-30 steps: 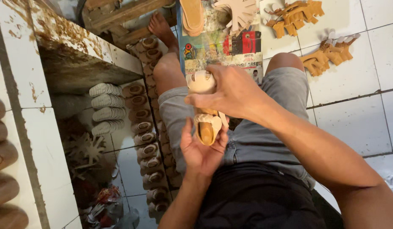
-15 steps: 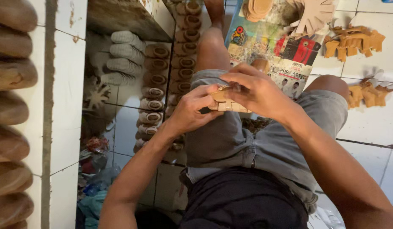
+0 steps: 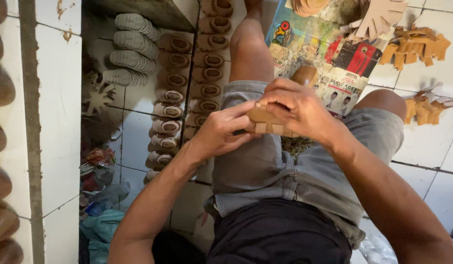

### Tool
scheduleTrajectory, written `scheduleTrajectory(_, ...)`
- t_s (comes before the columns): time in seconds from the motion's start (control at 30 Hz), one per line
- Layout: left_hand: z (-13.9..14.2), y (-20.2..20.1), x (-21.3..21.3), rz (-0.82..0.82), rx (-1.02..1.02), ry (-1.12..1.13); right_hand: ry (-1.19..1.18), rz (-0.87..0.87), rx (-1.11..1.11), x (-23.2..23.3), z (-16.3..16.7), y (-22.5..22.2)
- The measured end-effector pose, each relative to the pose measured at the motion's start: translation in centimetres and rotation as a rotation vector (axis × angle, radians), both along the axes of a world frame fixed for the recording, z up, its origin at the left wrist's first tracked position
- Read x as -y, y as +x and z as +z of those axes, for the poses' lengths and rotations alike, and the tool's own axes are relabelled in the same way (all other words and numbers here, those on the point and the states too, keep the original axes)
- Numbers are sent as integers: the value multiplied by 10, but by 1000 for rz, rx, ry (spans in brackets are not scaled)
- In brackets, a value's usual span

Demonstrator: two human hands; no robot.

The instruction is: The person sits on the floor and assembles a pair of sandals by hand. They pick up a sole, attach a pre-cut upper piece, fold and tuck the straps into slots on the sole, and press the parts together to secure them.

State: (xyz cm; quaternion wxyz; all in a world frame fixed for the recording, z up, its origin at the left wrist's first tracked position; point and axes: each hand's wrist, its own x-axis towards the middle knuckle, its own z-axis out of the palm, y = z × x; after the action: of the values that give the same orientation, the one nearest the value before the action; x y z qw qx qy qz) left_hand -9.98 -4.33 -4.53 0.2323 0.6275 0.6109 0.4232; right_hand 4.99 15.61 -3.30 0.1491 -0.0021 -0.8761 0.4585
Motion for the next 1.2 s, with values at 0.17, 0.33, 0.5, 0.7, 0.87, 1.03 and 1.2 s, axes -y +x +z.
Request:
scheduleTrajectory(0.17,-1,0,2,-16,19,-2,-20,105,-20,-4,5,8)
scheduleTrajectory(0.33,-1,4,0,-38,-35,35,154,205,-65,-1,16,12)
scheduleTrajectory(0.5,9,10,-2,-22,-49,90,368,208,-145,0,23,27)
scheduleTrajectory(0.7,32,42,-11,319,-57,327,-379,-864,-155,20,11,61)
scheduleTrajectory(0.87,40,96,-55,530,-84,474,-957,-471,-270,62,-2,72)
scheduleTrajectory(1.03,41,127,-67,419,245,369,-1185,-443,-367,57,12,81)
scheduleTrajectory(1.2,38,102,-76,98,872,107,-1250,-354,-329,57,31,89)
